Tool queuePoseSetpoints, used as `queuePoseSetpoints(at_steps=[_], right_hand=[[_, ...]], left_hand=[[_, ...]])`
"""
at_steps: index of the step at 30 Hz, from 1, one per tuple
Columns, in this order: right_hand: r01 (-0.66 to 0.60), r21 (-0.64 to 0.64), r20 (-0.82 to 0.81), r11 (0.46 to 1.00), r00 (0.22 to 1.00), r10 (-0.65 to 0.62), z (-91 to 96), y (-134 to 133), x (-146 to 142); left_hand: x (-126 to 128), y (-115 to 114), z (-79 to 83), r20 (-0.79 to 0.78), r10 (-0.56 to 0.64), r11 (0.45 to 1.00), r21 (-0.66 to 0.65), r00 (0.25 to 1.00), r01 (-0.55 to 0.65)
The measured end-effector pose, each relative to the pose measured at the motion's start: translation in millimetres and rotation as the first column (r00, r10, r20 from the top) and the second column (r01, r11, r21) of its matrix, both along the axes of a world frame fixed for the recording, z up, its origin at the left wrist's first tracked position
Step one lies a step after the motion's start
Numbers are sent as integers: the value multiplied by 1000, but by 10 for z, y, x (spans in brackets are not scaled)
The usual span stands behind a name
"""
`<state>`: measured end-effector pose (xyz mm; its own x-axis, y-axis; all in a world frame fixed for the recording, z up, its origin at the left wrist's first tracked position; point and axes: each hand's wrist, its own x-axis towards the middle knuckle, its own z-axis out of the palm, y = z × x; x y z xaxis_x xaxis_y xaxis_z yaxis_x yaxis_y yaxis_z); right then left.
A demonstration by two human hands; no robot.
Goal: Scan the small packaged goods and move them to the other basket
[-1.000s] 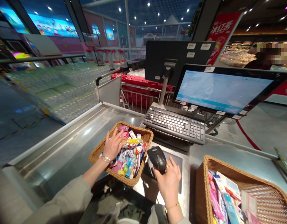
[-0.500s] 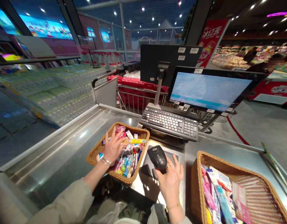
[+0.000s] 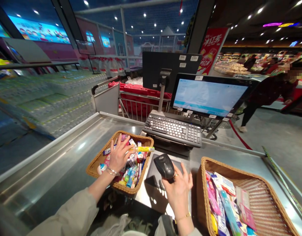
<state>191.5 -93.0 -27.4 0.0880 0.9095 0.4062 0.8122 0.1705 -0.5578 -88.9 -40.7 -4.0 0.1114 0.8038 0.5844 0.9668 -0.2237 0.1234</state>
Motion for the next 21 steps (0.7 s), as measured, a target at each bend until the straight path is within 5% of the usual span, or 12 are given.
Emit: queuePoseSetpoints(at_steps=[21], right_hand=[[55, 4, -3, 998, 998, -55, 117, -71, 127]], left_hand=[[215, 130, 47, 15, -93, 995, 33, 996, 93]])
